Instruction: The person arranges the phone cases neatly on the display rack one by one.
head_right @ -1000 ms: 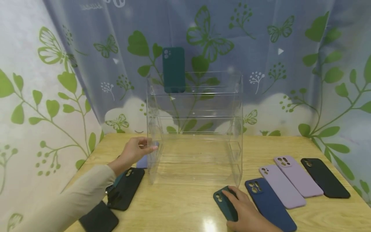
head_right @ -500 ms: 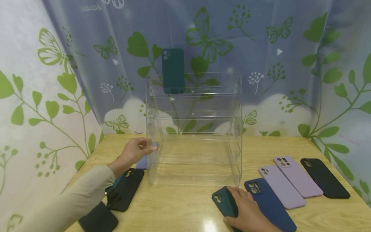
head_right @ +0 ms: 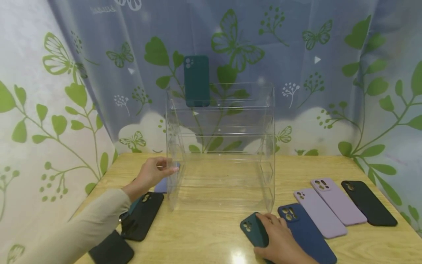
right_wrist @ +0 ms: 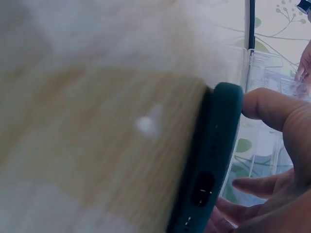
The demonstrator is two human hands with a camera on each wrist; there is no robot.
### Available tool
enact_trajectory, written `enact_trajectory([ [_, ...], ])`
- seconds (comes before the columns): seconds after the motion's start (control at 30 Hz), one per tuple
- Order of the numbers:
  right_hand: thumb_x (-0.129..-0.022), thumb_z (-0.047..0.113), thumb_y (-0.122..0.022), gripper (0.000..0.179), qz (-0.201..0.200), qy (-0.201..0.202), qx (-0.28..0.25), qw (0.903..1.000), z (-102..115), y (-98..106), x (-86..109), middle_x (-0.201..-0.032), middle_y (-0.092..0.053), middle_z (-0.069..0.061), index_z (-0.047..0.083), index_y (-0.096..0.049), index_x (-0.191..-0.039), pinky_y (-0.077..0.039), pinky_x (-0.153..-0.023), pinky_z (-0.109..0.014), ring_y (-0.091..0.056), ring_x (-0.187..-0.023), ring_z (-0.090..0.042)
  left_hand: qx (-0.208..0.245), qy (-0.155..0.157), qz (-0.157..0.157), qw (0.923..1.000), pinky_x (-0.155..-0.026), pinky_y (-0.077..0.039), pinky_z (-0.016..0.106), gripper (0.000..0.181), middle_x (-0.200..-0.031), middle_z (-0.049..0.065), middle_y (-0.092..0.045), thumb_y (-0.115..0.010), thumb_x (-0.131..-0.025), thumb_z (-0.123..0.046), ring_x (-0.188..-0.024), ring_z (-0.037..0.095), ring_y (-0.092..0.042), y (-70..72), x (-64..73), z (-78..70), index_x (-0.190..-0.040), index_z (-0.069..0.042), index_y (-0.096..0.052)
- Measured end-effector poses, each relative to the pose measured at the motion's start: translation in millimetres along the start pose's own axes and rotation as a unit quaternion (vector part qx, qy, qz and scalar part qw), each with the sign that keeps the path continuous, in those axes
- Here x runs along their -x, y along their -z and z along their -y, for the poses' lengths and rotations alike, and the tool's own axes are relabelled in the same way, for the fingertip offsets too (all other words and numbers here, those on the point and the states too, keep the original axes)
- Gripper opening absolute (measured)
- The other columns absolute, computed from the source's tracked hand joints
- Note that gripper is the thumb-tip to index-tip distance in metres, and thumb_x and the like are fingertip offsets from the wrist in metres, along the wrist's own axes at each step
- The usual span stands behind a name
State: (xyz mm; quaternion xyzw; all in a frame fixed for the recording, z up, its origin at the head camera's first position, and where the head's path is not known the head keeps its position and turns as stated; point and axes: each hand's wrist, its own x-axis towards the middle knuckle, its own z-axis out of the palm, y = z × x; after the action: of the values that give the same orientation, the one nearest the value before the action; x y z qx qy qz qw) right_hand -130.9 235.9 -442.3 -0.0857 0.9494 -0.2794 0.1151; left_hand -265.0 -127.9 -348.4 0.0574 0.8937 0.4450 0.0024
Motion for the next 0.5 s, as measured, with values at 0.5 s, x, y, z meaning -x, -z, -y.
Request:
enact_trajectory([
  [0.5, -0.071, 0.038, -0.084, 0.102, 0.017, -0.002, -0.013, 0.9998, 23, 20, 8.3, -0.141, -0.034, -0.033, 0.006, -0.028, -0.150, -0.045, -0.079, -0.069, -0.027, -0.125, -0.064, -0.003, 0.004, -0.002, 1.0000, -0.088, -0.055, 0.042, 0.059, -0.127, 0.017, -0.059, -0.075, -0.085, -0.028, -0.112, 0.030, -0.060, -0.5, 0.5, -1.5, -0.133, -0.001, -0.055],
])
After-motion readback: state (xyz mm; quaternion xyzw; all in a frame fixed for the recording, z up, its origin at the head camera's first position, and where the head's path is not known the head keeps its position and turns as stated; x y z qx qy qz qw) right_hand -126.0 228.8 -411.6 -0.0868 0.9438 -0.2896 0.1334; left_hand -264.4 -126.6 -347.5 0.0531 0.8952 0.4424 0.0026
